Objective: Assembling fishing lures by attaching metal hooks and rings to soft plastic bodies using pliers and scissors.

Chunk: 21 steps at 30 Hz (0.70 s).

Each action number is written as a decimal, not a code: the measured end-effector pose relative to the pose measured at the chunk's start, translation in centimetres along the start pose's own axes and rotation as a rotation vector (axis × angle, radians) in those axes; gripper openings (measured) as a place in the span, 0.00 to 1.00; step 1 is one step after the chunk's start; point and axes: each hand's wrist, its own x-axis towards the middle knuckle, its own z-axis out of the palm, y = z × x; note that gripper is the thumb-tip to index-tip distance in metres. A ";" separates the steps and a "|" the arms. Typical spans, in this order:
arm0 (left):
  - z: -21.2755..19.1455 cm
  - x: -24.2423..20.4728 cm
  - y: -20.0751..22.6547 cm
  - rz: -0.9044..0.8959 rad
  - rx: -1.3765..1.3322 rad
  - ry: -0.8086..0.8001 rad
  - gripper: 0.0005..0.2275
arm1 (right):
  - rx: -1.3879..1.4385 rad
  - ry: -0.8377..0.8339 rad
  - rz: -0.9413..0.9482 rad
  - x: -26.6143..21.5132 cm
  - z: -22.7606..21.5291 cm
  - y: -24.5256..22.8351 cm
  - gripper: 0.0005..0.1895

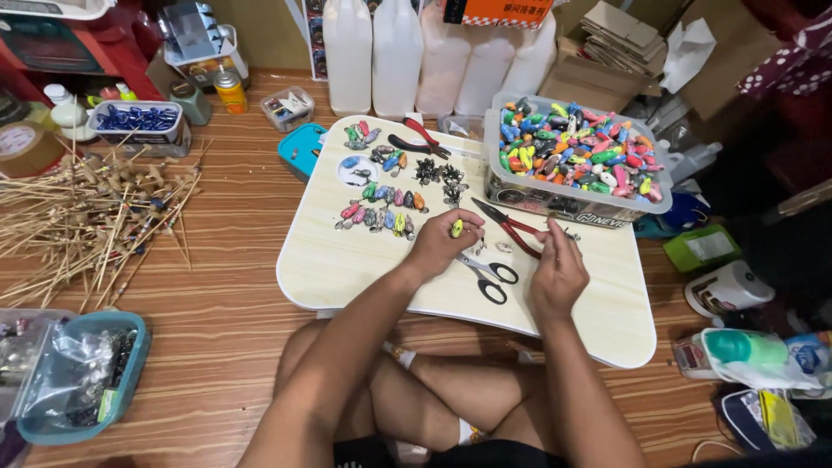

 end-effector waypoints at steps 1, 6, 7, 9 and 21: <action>-0.1 0.0 0.1 0.000 -0.001 0.003 0.11 | 0.001 -0.003 0.000 0.0 0.1 0.5 0.16; -0.1 0.0 0.7 -0.034 0.025 0.004 0.10 | 0.277 0.022 0.197 0.9 0.9 0.9 0.10; -0.1 -0.1 1.0 -0.035 0.022 0.011 0.10 | 0.279 0.015 0.198 0.9 1.0 1.1 0.10; -0.1 -0.4 1.7 -0.038 0.068 0.023 0.09 | 0.403 -0.014 0.177 0.7 1.6 1.4 0.09; 0.6 -0.9 3.3 -0.006 0.239 0.010 0.08 | 0.517 -0.030 0.129 -1.7 2.4 2.4 0.14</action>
